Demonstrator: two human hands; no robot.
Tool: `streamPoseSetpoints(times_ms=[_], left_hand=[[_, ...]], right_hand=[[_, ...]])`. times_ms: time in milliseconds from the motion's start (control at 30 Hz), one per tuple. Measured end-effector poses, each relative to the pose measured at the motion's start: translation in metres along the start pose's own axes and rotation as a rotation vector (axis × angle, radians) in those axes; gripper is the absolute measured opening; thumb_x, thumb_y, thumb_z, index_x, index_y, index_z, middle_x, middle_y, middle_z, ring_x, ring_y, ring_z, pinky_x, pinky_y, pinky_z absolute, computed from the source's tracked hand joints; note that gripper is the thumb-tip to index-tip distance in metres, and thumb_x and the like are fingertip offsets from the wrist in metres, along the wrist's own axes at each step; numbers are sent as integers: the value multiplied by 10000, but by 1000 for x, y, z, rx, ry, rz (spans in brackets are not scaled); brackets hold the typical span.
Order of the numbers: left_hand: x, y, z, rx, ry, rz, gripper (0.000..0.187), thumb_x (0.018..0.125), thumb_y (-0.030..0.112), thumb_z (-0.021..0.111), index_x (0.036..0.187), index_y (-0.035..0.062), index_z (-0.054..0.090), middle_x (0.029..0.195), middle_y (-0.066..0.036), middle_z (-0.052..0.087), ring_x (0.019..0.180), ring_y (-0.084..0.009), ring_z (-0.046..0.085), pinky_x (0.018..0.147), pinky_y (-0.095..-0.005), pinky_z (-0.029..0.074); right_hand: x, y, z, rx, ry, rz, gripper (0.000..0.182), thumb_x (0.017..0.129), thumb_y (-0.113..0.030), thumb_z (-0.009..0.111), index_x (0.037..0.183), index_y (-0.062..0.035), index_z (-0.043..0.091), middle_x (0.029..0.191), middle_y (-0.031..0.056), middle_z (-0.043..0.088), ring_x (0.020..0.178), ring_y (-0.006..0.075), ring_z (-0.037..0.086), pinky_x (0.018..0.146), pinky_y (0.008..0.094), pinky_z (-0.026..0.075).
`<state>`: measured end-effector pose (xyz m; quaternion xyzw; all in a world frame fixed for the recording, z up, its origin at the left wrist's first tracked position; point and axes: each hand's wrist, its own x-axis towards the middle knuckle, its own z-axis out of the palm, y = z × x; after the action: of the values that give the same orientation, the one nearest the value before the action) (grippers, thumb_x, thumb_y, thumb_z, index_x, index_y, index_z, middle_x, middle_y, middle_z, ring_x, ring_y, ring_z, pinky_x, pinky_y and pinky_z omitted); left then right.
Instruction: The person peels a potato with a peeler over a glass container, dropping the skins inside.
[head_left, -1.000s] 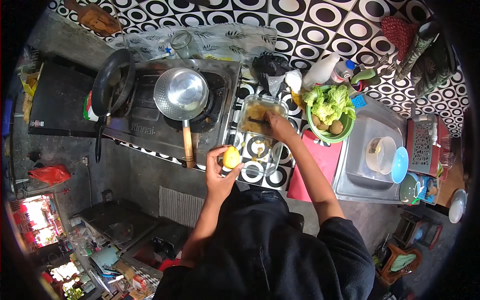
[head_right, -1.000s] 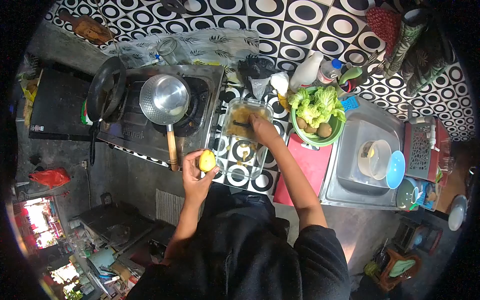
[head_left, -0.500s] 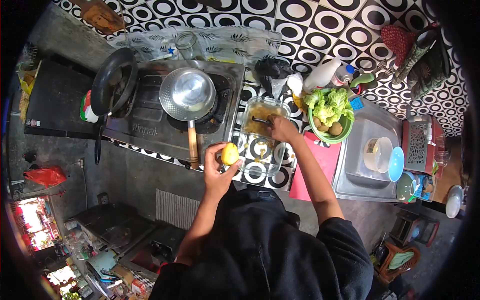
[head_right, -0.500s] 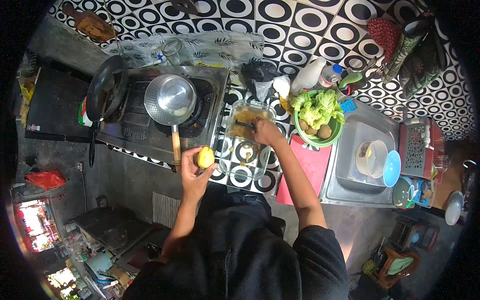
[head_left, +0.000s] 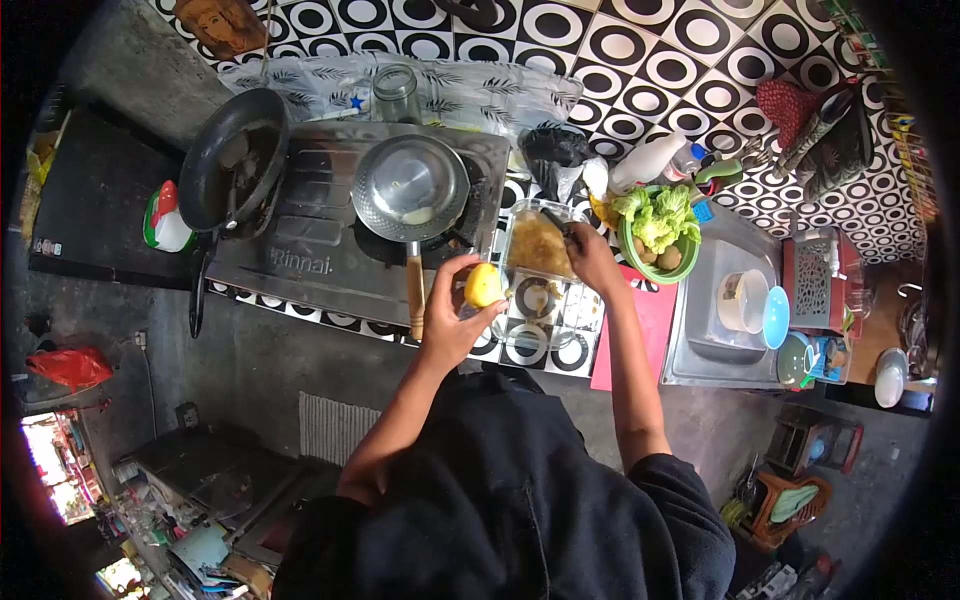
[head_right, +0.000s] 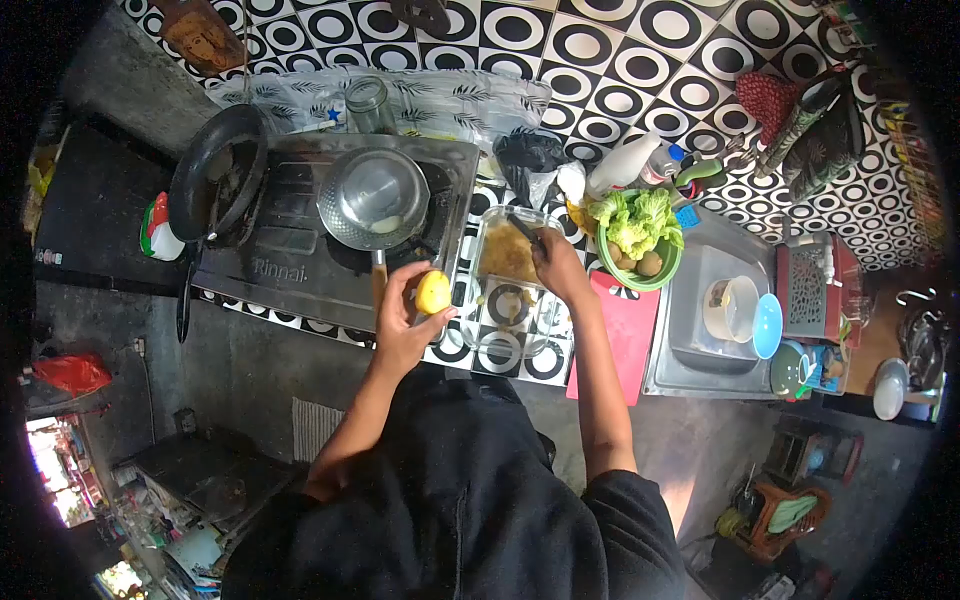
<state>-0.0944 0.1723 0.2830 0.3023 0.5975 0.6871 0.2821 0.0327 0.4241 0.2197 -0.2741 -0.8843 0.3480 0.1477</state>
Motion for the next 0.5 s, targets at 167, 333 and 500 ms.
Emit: streamPoseSetpoints(times_ms=[167, 333, 500], left_hand=[[16, 4, -4, 9, -130, 40, 592, 789, -54, 779, 1325, 17, 537, 1279, -62, 528, 1152, -144, 543, 973, -284, 472], [24, 4, 4, -76, -292, -91, 531, 863, -2, 735, 1346, -2, 513, 1304, -90, 555, 1164, -151, 560, 990, -282, 465], [21, -11, 20, -348, -385, -254, 586, 944, 81, 678, 1447, -8, 392, 1213, -80, 573, 1036, -140, 591, 881, -310, 520]], right_hand=[[-36, -74, -21, 330, -28, 277, 326, 989, -86, 554, 1300, 5, 597, 847, 88, 620, 758, 142, 556, 708, 306, 486], [-70, -144, -35, 478, 4, 212, 404, 995, -22, 509, 1398, -26, 535, 898, 94, 643, 723, 140, 582, 678, 301, 503], [-88, -163, -35, 476, 92, 207, 396, 981, -20, 522, 1377, -9, 547, 866, 119, 623, 687, 184, 599, 668, 329, 503]])
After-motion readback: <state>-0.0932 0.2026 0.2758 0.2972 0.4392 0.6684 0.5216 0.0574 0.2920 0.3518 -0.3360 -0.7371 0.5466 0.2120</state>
